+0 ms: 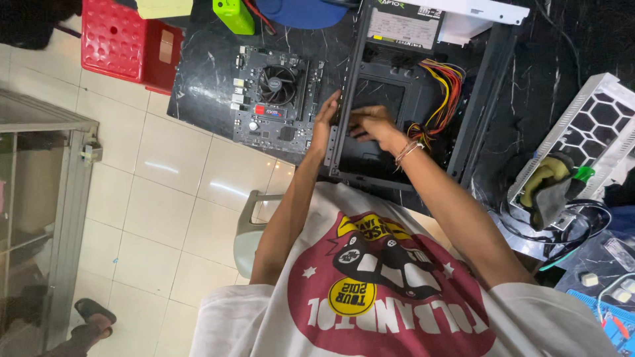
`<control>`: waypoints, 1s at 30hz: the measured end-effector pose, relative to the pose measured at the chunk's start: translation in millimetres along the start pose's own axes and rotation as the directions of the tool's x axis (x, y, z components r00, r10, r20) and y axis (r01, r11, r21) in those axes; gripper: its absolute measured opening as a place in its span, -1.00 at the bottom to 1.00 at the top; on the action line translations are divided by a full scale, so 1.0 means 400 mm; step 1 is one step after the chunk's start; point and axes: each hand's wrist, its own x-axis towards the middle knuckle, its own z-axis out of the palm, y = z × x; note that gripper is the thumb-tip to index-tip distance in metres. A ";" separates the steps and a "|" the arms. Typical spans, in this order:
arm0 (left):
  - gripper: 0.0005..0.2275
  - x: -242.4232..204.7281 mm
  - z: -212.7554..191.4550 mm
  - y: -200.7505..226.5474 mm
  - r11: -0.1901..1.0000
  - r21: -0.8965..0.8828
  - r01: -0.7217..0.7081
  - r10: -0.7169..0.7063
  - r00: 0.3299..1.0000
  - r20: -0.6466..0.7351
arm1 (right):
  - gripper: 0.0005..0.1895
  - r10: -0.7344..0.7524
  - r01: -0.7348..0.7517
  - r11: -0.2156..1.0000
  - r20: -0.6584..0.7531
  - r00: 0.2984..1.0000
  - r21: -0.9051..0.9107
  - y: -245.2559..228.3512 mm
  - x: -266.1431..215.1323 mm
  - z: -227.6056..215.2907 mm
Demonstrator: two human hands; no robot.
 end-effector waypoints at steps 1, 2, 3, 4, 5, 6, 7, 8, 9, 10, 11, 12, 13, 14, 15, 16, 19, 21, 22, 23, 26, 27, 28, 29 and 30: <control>-0.52 0.001 0.004 0.001 1.000 -0.003 -0.002 0.002 1.000 0.003 | -0.61 -0.002 0.002 1.000 -0.003 1.000 -0.002 -0.003 -0.002 -0.004; -0.53 -0.006 0.003 0.001 1.000 -0.021 0.011 -0.011 1.000 0.003 | -0.60 0.003 -0.003 1.000 0.006 1.000 0.013 -0.001 -0.006 0.000; -0.54 -0.013 0.000 0.000 0.999 -0.040 0.024 -0.024 1.000 0.003 | -0.60 0.008 -0.008 1.000 0.015 1.000 0.028 0.002 -0.010 0.003; -0.54 -0.014 0.000 0.000 0.999 -0.041 0.023 -0.023 1.000 0.003 | -0.60 0.007 -0.007 1.000 0.015 1.000 0.027 0.002 -0.012 0.004; -0.55 -0.014 0.000 -0.001 0.999 -0.047 0.026 -0.026 1.000 0.005 | -0.61 -0.001 0.000 0.999 0.020 1.000 0.045 0.002 -0.014 0.003; -0.56 -0.018 -0.003 -0.001 0.998 -0.052 0.032 -0.031 0.999 0.005 | -0.61 -0.006 0.005 0.998 0.027 1.000 0.064 0.004 -0.017 0.006; -0.56 -0.024 -0.005 0.000 0.998 -0.051 0.032 -0.032 0.999 0.003 | -0.61 -0.005 0.003 0.998 0.029 1.000 0.064 0.004 -0.021 0.011; -0.56 -0.028 -0.004 0.001 0.998 -0.059 0.036 -0.036 0.999 0.006 | -0.62 0.000 -0.002 0.997 0.025 1.000 0.077 0.001 -0.024 0.013; -0.56 -0.031 -0.002 0.002 0.997 -0.068 0.039 -0.039 0.999 0.010 | -0.63 0.006 -0.008 0.996 0.021 1.000 0.090 -0.001 -0.027 0.015; -0.56 -0.034 -0.002 0.004 0.997 -0.069 0.037 -0.037 0.999 0.010 | -0.63 0.004 -0.006 0.996 0.020 1.000 0.088 -0.001 -0.033 0.006; -0.56 -0.037 -0.002 0.006 0.995 -0.084 0.047 -0.047 0.999 0.005 | -0.59 -0.004 0.002 0.996 0.025 1.000 0.086 -0.002 -0.039 -0.003; -0.56 -0.041 -0.005 0.009 0.994 -0.099 0.056 -0.057 0.998 -0.002 | -0.53 -0.014 0.011 0.996 0.031 0.999 0.084 -0.003 -0.044 -0.009; -0.56 -0.046 -0.008 0.019 0.994 -0.099 0.053 -0.054 0.999 -0.003 | -0.53 -0.016 0.013 0.997 0.033 0.999 0.082 -0.006 -0.039 -0.012; -0.59 -0.051 -0.008 0.027 0.999 -0.028 0.042 -0.043 0.998 -0.055 | -0.59 -0.025 0.027 0.990 -0.015 1.000 0.136 -0.009 -0.033 -0.018; -0.62 -0.056 -0.009 0.035 0.998 0.044 0.034 -0.030 0.994 -0.105 | -0.64 -0.032 0.044 0.981 -0.063 0.997 0.189 -0.012 -0.028 -0.023; -0.62 -0.053 -0.005 0.039 0.999 0.042 0.034 -0.029 0.994 -0.109 | -0.64 -0.032 0.043 0.982 -0.061 0.998 0.187 -0.011 -0.034 -0.025; -0.77 -0.045 0.004 0.050 0.992 0.128 -0.015 0.043 0.976 -0.213 | -0.72 -0.073 0.085 0.972 -0.062 0.995 0.218 -0.017 -0.061 -0.026; -0.75 -0.044 0.003 0.052 0.992 0.108 -0.059 0.081 0.975 -0.207 | -0.79 -0.177 0.193 0.954 -0.089 0.980 0.231 -0.031 -0.086 -0.020; -0.75 -0.050 0.001 0.053 0.993 0.105 -0.057 0.078 0.974 -0.212 | -0.79 -0.173 0.188 0.955 -0.086 0.981 0.228 -0.045 -0.103 -0.014; -0.75 -0.055 -0.003 0.055 0.993 0.104 -0.061 0.079 0.981 -0.179 | -0.81 -0.215 0.233 0.940 -0.098 0.972 0.248 -0.060 -0.118 -0.007; -0.87 -0.083 -0.013 0.083 0.990 0.114 -0.080 0.095 0.987 -0.128 | -0.84 -0.353 0.359 0.897 -0.074 0.933 0.257 -0.140 -0.198 0.044; -0.92 -0.093 -0.019 0.099 0.987 0.128 -0.096 0.110 0.988 -0.106 | -0.67 -0.447 0.442 0.861 -0.039 0.894 0.254 -0.175 -0.229 0.069; -0.92 -0.090 -0.027 0.109 0.987 0.128 -0.099 0.113 0.987 -0.111 | -0.67 -0.448 0.441 0.861 -0.034 0.893 0.253 -0.192 -0.235 0.095; -0.91 -0.087 -0.036 0.119 0.986 0.107 -0.125 0.136 0.985 -0.104 | -0.67 -0.452 0.440 0.858 -0.018 0.892 0.265 -0.211 -0.240 0.123; -0.89 -0.084 -0.045 0.129 0.985 0.086 -0.148 0.156 0.983 -0.094 | -0.68 -0.454 0.438 0.855 -0.007 0.891 0.276 -0.228 -0.247 0.150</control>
